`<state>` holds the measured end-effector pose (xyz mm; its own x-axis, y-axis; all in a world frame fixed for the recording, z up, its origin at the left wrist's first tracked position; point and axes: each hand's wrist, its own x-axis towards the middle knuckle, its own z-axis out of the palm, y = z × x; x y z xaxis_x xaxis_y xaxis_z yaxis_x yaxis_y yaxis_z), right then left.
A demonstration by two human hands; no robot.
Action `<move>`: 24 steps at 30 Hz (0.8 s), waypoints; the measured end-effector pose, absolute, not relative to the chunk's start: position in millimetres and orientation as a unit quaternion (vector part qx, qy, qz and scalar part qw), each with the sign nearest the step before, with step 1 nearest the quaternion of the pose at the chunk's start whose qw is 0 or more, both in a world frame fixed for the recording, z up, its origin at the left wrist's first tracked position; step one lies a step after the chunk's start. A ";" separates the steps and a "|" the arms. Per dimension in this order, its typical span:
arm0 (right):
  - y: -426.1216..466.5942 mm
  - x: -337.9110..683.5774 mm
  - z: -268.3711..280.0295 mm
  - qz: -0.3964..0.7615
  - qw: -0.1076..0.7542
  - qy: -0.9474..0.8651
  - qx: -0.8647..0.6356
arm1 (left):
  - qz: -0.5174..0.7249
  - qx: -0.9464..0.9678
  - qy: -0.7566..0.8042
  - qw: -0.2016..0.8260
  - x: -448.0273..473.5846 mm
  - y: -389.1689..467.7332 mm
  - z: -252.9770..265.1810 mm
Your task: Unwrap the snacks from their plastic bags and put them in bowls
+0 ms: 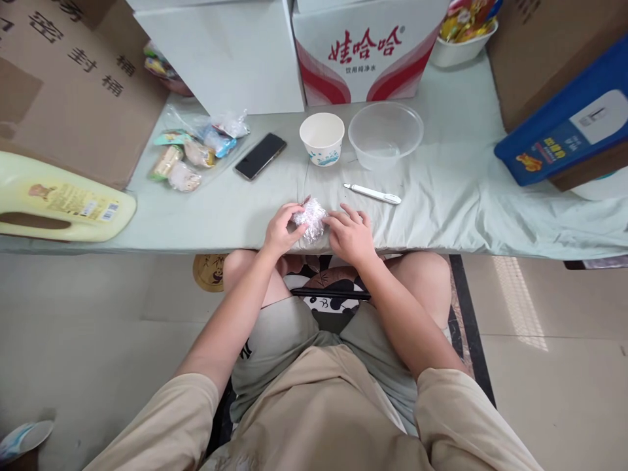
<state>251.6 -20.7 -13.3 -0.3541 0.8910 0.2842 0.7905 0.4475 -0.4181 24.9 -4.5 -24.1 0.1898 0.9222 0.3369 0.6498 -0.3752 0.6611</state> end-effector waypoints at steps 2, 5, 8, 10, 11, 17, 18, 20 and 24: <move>-20.4 253.7 -11.3 0.106 0.250 -0.806 -0.526 | 0.362 0.744 0.531 0.183 25.6 -4.6 -25.8; -9.7 268.6 -3.2 0.096 0.274 -0.781 -0.553 | 0.359 0.743 0.540 0.168 25.7 -5.5 -27.4; 11.2 294.1 6.5 0.064 0.280 -0.729 -0.621 | 0.352 0.754 0.534 0.148 24.7 -5.6 -27.7; 24.4 309.1 9.2 0.052 0.253 -0.697 -0.669 | 0.331 0.768 0.529 0.144 24.4 -5.2 -27.0; 29.1 314.4 8.7 0.055 0.232 -0.689 -0.685 | 0.316 0.774 0.529 0.146 24.5 -5.1 -26.4; 25.3 315.6 -2.2 0.093 0.202 -0.689 -0.690 | 0.309 0.746 0.567 0.161 27.0 -7.0 -23.4; 20.4 313.6 -1.0 0.099 0.222 -0.692 -0.680 | 0.318 0.737 0.574 0.162 26.9 -7.2 -23.1; 8.1 309.3 5.5 0.133 0.268 -0.714 -0.633 | 0.333 0.722 0.583 0.167 25.9 -6.9 -22.6; -19.0 298.4 25.2 0.196 0.271 -0.795 -0.506 | 0.345 0.705 0.594 0.175 23.1 -4.7 -21.1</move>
<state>298.4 -19.0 25.2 -0.3419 0.9106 0.2324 0.6985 0.4117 -0.5854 23.1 -4.7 -21.1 0.0552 0.9586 0.2792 0.7176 -0.2325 0.6565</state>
